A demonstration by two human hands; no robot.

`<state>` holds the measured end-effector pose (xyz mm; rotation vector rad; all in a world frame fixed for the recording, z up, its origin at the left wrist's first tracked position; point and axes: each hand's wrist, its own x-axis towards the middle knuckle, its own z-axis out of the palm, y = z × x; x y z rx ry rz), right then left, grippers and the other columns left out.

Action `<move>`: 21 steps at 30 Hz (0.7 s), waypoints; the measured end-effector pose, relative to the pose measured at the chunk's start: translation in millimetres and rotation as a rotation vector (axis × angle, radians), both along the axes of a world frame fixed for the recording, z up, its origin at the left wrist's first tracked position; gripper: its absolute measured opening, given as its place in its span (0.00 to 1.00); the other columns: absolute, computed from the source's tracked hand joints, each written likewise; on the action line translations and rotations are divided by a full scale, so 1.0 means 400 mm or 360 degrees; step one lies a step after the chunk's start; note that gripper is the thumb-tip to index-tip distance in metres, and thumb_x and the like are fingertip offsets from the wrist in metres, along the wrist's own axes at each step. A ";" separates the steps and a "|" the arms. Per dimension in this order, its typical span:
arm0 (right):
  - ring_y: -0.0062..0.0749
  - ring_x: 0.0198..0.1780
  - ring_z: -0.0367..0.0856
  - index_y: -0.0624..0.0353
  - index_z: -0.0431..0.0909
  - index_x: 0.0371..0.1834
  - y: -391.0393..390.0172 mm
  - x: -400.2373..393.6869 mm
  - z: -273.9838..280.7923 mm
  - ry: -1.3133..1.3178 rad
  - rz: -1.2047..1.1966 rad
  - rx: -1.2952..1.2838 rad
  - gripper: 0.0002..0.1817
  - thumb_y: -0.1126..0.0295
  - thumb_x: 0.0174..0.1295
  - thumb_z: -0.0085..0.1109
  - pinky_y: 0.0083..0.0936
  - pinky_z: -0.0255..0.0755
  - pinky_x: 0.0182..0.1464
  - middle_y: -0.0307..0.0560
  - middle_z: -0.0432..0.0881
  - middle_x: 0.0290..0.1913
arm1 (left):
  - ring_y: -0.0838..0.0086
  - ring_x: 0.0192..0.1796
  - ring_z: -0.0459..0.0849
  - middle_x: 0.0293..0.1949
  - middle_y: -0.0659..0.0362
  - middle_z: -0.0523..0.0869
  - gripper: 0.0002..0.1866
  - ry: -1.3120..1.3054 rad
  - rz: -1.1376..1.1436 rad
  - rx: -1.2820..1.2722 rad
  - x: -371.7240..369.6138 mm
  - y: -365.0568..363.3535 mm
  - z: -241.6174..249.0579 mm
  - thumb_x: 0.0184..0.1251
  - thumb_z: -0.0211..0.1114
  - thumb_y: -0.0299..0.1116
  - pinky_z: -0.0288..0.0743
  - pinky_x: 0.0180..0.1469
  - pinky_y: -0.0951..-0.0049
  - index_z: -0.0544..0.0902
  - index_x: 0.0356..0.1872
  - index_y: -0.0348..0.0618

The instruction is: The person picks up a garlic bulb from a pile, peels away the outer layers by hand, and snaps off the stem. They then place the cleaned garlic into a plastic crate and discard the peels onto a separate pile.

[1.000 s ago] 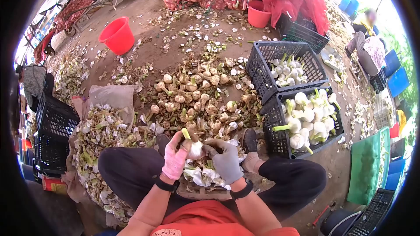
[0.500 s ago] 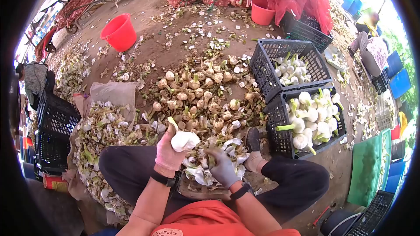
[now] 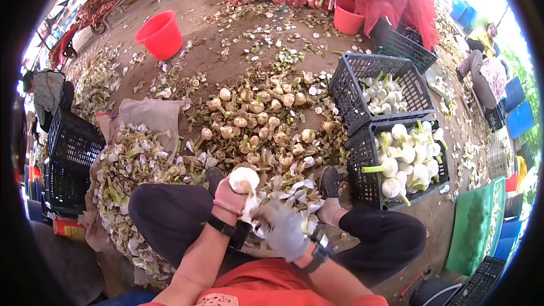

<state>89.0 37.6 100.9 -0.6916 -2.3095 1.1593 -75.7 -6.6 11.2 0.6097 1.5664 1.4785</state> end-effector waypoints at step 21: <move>0.42 0.44 0.83 0.55 0.78 0.52 -0.006 0.003 0.050 -0.0157 0.0803 -0.0968 0.17 0.78 0.58 0.53 0.28 0.76 0.48 0.51 0.83 0.45 | 0.59 0.53 0.81 0.50 0.53 0.83 0.22 -0.1763 0.0566 0.0434 0.007 0.025 -0.079 0.74 0.45 0.47 0.73 0.60 0.54 0.77 0.53 0.41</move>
